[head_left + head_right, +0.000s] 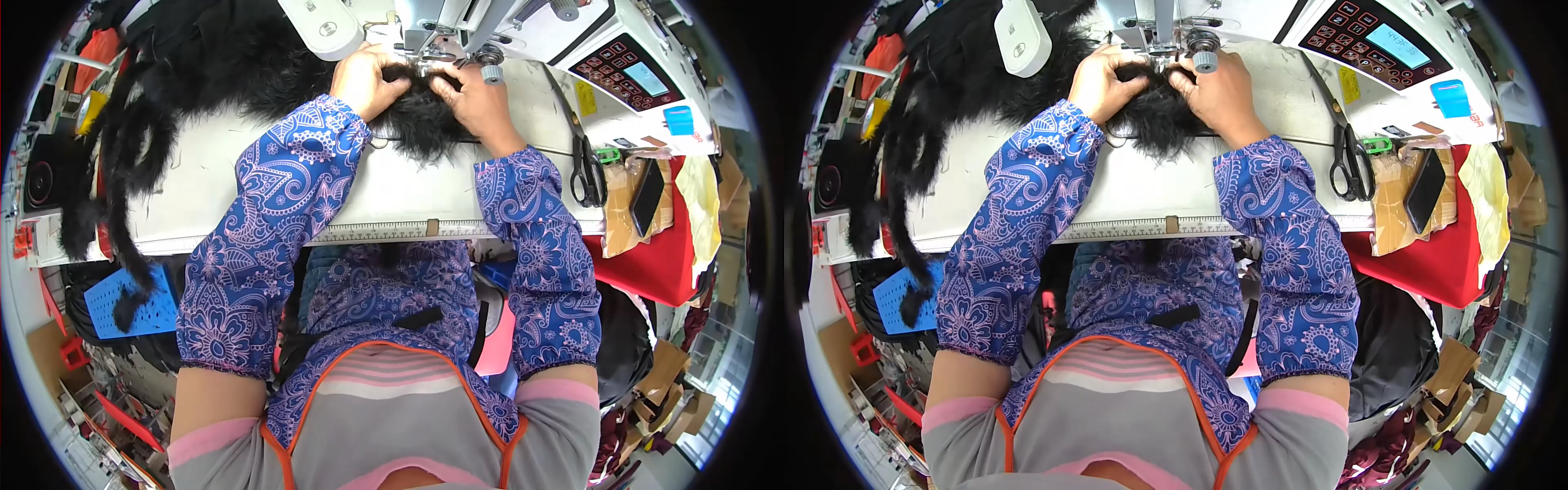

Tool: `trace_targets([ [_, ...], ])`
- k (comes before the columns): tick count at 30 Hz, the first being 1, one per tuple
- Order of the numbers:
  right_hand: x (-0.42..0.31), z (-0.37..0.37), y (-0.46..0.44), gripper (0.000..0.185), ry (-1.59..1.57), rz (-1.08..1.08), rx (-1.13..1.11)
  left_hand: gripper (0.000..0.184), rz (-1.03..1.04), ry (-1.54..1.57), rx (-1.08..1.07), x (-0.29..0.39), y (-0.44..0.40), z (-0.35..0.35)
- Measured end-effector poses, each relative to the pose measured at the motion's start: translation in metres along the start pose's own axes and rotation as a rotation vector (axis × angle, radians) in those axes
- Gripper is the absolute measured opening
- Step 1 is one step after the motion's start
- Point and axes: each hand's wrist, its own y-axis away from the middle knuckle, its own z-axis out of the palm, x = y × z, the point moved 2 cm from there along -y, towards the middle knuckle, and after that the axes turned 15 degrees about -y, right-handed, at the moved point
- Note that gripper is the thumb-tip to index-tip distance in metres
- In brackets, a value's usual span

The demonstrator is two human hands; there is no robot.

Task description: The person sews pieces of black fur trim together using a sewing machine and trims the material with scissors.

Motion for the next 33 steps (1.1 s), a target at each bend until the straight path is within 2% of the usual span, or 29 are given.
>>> trace_targets([
  [3, 0.002, 0.001, -0.006, 0.028, -0.011, 0.117, -0.050, 0.023, -0.029, 0.031, 0.002, -0.003, -0.005, 0.002],
  [5, 0.000, -0.002, -0.011, 0.030, -0.008, 0.296, -0.163, 0.024, -0.029, 0.049, -0.025, -0.005, -0.006, 0.004],
  [6, 0.002, -0.002, -0.010, 0.030, -0.006, 0.296, -0.164, 0.024, -0.030, 0.065, -0.048, -0.008, -0.007, 0.005],
  [8, 0.006, -0.002, -0.008, 0.031, -0.121, 0.111, -0.112, 0.025, -0.002, 0.078, -0.031, -0.014, -0.008, 0.007],
  [12, 0.001, -0.005, -0.009, 0.031, -0.128, 0.228, -0.166, 0.027, 0.015, 0.079, -0.072, -0.013, -0.009, 0.006],
  [15, 0.010, 0.000, -0.010, 0.032, -0.061, 0.111, -0.127, 0.026, 0.017, 0.051, -0.071, -0.014, -0.009, 0.006],
  [17, 0.013, 0.001, -0.010, 0.032, -0.157, 0.144, -0.120, 0.025, 0.022, 0.062, -0.086, -0.014, -0.010, 0.007],
  [30, 0.001, -0.003, -0.013, 0.034, -0.118, 0.213, -0.157, 0.024, -0.002, 0.110, -0.037, -0.011, -0.010, 0.009],
  [32, -0.006, -0.006, -0.013, 0.035, -0.205, 0.381, -0.103, 0.024, -0.051, 0.045, -0.062, -0.010, -0.012, 0.008],
  [33, 0.001, -0.002, -0.013, 0.035, -0.206, 0.378, -0.103, 0.024, -0.051, 0.043, -0.059, -0.011, -0.012, 0.008],
])
